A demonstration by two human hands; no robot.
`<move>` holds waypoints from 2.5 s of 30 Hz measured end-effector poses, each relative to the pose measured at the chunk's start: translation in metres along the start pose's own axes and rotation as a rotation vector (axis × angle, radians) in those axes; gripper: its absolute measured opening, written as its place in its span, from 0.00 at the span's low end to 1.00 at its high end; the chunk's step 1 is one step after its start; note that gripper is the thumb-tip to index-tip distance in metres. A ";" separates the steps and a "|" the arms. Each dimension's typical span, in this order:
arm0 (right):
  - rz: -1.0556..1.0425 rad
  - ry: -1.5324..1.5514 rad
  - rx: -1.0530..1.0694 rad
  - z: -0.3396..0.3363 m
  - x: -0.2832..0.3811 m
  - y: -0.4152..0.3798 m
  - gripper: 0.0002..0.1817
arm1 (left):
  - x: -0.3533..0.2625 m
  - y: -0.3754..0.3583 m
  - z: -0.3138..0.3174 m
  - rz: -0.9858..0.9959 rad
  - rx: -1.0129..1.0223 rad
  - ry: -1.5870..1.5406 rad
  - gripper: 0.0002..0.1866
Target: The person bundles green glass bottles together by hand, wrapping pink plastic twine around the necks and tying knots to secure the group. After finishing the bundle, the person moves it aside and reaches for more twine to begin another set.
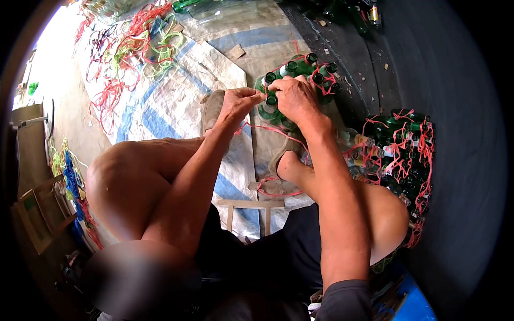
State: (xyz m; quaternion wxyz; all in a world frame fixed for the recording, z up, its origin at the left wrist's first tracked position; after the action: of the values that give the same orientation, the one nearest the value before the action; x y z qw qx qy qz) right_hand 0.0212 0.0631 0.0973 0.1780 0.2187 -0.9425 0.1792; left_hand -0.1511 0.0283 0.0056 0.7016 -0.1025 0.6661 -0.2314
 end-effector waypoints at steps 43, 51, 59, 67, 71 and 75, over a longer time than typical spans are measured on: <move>-0.144 -0.332 0.113 -0.057 -0.004 -0.003 0.13 | -0.010 0.011 0.015 0.188 0.089 0.089 0.17; 0.123 -0.146 0.383 -0.071 -0.028 -0.005 0.17 | -0.011 0.008 0.018 0.153 0.148 0.096 0.19; 0.081 -0.190 0.216 -0.065 -0.038 -0.009 0.17 | -0.009 0.010 0.021 0.140 0.148 0.101 0.18; 0.214 -0.025 0.335 -0.063 -0.040 -0.006 0.17 | -0.011 0.009 0.022 0.122 0.155 0.077 0.18; 0.351 0.279 0.362 -0.060 -0.044 -0.008 0.16 | -0.010 0.008 0.022 0.116 0.145 0.055 0.18; 0.368 0.337 0.405 -0.060 -0.046 -0.006 0.16 | -0.004 0.013 0.024 0.146 0.136 0.020 0.19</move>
State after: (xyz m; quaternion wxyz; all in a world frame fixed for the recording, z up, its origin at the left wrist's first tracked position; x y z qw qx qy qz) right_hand 0.0783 0.0989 0.1318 0.2489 0.0430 -0.8688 0.4259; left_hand -0.1255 0.0377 0.0048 0.7152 -0.0035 0.6617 -0.2250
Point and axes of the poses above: each hand's wrist, its own y-axis towards the middle knuckle, its own z-axis out of the palm, x = y × z, the point moved 4 cm from there along y, towards the middle knuckle, and after that the axes turned 12 degrees about x, right-handed, at the moved point
